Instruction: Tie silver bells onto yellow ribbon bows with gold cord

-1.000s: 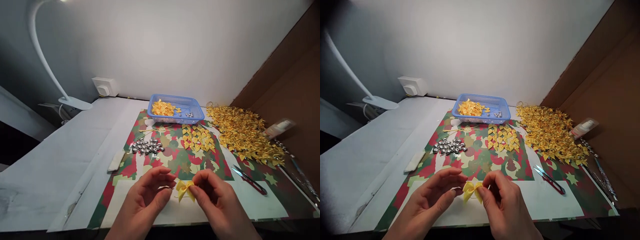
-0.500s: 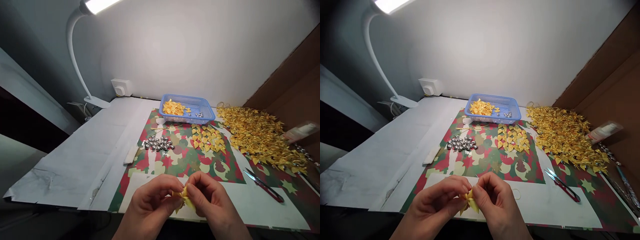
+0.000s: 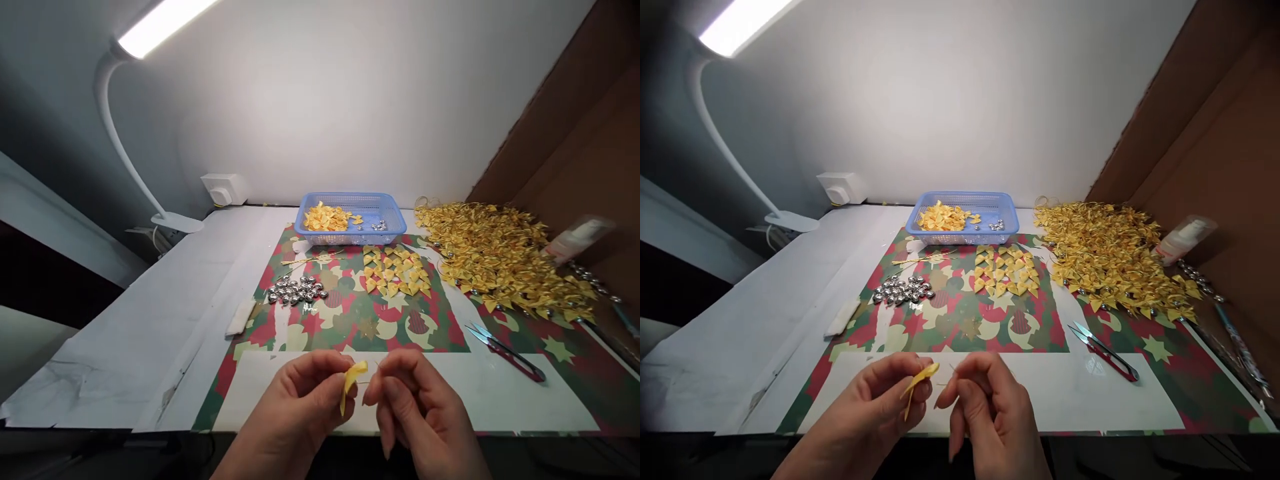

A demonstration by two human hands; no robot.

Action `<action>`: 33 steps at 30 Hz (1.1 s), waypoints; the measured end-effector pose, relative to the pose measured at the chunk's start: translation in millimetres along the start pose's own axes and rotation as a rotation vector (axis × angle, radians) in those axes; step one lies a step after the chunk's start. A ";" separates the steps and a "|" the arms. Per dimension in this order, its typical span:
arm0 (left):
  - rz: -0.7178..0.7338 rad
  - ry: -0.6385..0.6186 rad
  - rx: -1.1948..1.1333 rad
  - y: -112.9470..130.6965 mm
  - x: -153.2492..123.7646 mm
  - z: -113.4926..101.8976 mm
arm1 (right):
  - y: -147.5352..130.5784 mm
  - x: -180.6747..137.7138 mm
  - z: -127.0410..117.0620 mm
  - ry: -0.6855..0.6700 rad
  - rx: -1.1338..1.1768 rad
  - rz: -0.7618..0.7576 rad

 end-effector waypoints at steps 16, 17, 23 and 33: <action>-0.006 0.056 -0.180 -8.0 -3.5 2.0 | -2.3 -3.1 12.7 0.117 -0.661 -0.514; -0.003 0.060 -0.180 -8.4 -3.4 1.3 | -2.0 -3.4 13.1 0.120 -0.673 -0.512; -0.009 0.082 -0.150 -3.4 -5.4 7.9 | -0.1 -5.4 13.8 0.143 -0.702 -0.471; 0.145 0.058 0.156 -8.3 -3.9 -2.8 | 7.3 -5.8 10.1 0.127 -0.749 -0.502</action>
Point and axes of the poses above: each hand's wrist, its own x-axis towards the middle knuckle, its own z-axis out of the palm, y = z × x, the point moved 1 cm from there along x, towards the middle knuckle, and after that the axes turned 12 degrees about -y, right-handed, at the moved point
